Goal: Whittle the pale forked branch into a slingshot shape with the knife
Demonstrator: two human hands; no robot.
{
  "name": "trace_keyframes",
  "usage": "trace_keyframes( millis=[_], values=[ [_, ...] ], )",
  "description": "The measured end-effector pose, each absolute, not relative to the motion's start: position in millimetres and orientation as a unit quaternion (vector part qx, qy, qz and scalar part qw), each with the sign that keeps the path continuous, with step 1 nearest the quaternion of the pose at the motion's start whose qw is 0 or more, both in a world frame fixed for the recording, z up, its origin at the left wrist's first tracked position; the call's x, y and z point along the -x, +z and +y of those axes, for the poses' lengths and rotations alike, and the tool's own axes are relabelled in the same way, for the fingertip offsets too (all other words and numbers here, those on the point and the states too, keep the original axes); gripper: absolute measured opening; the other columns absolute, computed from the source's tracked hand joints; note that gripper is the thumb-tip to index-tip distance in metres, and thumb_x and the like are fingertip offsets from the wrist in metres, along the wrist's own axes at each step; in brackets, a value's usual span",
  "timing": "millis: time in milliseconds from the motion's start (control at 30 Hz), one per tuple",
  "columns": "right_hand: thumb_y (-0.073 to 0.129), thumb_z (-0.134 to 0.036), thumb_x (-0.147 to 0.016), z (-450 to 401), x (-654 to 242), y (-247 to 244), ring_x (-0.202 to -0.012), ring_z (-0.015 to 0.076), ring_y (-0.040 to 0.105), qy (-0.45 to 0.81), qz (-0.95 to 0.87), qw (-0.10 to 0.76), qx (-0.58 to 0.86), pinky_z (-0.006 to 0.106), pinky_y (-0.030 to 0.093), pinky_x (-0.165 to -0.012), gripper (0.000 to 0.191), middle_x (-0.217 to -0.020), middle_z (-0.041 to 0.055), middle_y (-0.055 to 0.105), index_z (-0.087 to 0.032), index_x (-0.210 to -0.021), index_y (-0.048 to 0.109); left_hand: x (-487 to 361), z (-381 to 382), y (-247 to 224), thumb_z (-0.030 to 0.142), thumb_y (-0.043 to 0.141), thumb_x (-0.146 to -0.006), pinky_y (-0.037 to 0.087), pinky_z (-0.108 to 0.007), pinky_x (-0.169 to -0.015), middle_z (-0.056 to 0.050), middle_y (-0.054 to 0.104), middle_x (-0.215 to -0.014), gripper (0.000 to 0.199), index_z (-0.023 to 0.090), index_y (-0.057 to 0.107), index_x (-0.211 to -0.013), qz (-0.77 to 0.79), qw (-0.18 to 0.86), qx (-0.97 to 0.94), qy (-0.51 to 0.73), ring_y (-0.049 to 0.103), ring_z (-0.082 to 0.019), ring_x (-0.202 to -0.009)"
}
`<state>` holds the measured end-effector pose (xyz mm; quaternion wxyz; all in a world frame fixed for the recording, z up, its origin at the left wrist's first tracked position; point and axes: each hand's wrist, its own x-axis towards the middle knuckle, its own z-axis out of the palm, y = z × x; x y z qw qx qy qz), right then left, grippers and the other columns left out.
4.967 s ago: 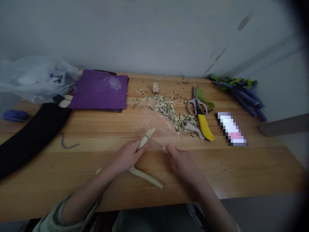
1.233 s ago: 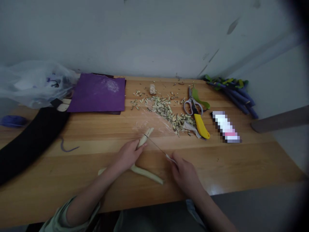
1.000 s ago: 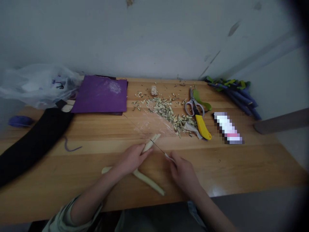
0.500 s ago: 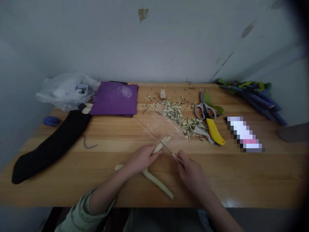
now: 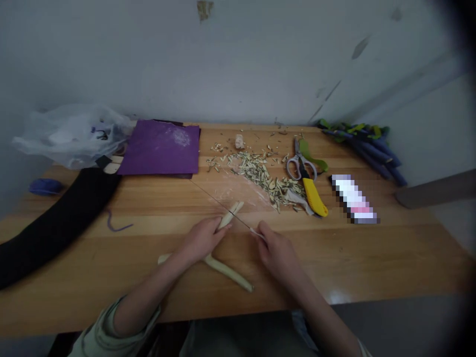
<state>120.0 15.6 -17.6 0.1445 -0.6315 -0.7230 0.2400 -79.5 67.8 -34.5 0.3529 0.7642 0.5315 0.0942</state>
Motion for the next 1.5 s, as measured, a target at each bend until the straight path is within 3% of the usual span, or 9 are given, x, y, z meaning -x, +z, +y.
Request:
trace_keyframes(
  millis=[233, 467, 700, 933, 1500],
  values=[
    [0.036, -0.031, -0.085, -16, -158, -17, -0.05, 0.0145, 0.052, 0.259, -0.687, 0.149, 0.663, 0.023, 0.033, -0.048, 0.017, -0.055, -0.0011, 0.053, -0.022, -0.07, 0.037, 83, 69, -35, 0.045, 0.03, -0.085, 0.036, -0.026, -0.059, -0.003, 0.058, -0.069, 0.036, 0.018, 0.051, -0.071, 0.546, 0.347, -0.756, 0.097, 0.053, -0.016, -0.066],
    [0.034, -0.024, -0.084, 17, -118, -25, -0.054, 0.0151, 0.053, 0.259, -0.718, 0.156, 0.627, 0.023, 0.033, -0.05, 0.011, -0.06, 0.0005, 0.055, -0.022, -0.074, 0.038, 80, 65, -33, 0.047, 0.029, -0.086, 0.037, -0.026, -0.063, -0.004, 0.061, -0.075, 0.038, 0.019, 0.051, -0.074, 0.53, 0.349, -0.766, 0.098, 0.055, -0.017, -0.07],
    [0.039, -0.035, -0.084, -21, -156, -27, -0.047, 0.0122, 0.048, 0.265, -0.666, 0.183, 0.673, 0.021, 0.032, -0.046, 0.021, -0.053, -0.0026, 0.05, -0.022, -0.067, 0.038, 80, 67, -34, 0.047, 0.027, -0.086, 0.036, -0.026, -0.059, -0.003, 0.06, -0.072, 0.039, 0.019, 0.05, -0.072, 0.53, 0.332, -0.776, 0.078, 0.055, -0.017, -0.067],
    [0.035, -0.024, -0.083, 6, -120, -24, -0.051, 0.0146, 0.052, 0.21, -0.711, 0.171, 0.649, 0.023, 0.032, -0.048, 0.014, -0.056, 0.0001, 0.054, -0.022, -0.07, 0.039, 75, 65, -33, 0.049, 0.027, -0.086, 0.037, -0.027, -0.062, -0.004, 0.061, -0.075, 0.04, 0.019, 0.051, -0.074, 0.521, 0.342, -0.778, 0.082, 0.056, -0.018, -0.07],
    [0.036, -0.025, -0.085, -24, -158, -34, -0.049, 0.0134, 0.052, 0.203, -0.71, 0.17, 0.653, 0.022, 0.034, -0.047, 0.016, -0.055, -0.0012, 0.053, -0.022, -0.07, 0.038, 75, 67, -35, 0.047, 0.031, -0.084, 0.032, -0.025, -0.055, -0.002, 0.058, -0.068, 0.038, 0.019, 0.05, -0.069, 0.535, 0.348, -0.767, 0.07, 0.052, -0.016, -0.063]
  ],
)
